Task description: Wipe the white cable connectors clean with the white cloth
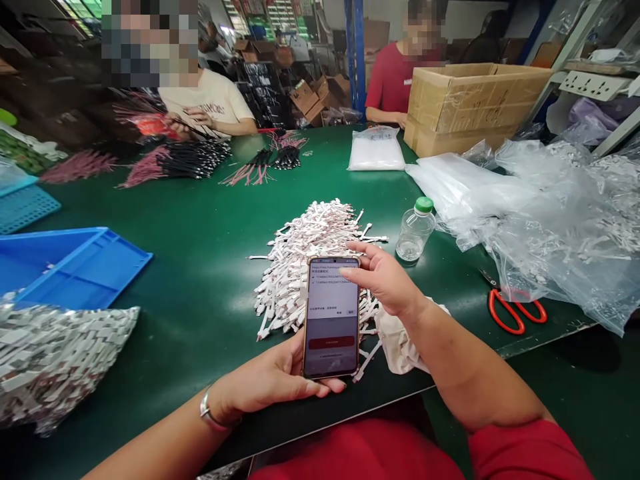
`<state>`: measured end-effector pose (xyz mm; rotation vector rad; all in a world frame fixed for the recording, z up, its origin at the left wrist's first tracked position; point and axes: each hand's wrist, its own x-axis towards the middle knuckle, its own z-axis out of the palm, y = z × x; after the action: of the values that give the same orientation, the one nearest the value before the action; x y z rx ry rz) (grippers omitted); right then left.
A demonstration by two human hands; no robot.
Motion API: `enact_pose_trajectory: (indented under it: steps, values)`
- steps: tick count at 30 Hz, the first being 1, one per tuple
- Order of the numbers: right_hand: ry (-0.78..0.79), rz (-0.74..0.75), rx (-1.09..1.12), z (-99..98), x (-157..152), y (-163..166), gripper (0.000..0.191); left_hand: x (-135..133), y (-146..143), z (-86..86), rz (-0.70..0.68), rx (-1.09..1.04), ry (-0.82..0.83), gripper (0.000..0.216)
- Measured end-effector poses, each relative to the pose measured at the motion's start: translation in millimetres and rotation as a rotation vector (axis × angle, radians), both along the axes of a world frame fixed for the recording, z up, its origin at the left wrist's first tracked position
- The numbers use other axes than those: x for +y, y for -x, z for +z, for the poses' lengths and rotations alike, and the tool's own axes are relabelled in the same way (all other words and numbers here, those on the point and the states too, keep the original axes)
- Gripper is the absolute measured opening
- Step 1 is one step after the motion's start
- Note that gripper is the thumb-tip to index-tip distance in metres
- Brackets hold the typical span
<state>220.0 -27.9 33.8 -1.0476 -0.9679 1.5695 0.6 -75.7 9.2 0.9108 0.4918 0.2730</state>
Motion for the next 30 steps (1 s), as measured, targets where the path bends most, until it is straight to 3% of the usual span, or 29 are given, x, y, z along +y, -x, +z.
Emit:
enact_pose_trajectory:
  steps: [8,16,20,25,30]
  values:
    - [-0.013,-0.01,-0.003,-1.9,0.3,1.9,0.061,1.6,-0.9,0.7,-0.009,0.028,-0.007,0.075]
    - [0.008,0.003,-0.007,9.6,-2.5,2.8,0.054,1.6,1.3,0.0,-0.001,0.0,0.001,0.073]
    - [0.015,0.091,-0.083,11.3,-4.1,0.0,0.055,3.3,4.1,-0.9,0.026,-0.041,0.013,0.071]
    - [-0.003,0.298,-0.074,7.4,-7.7,-1.6,0.072,5.8,6.8,-1.4,0.074,-0.028,0.036,0.072]
    - [-0.034,0.315,-0.068,0.3,-9.3,0.9,0.076,5.8,5.4,0.2,0.093,-0.04,0.044,0.074]
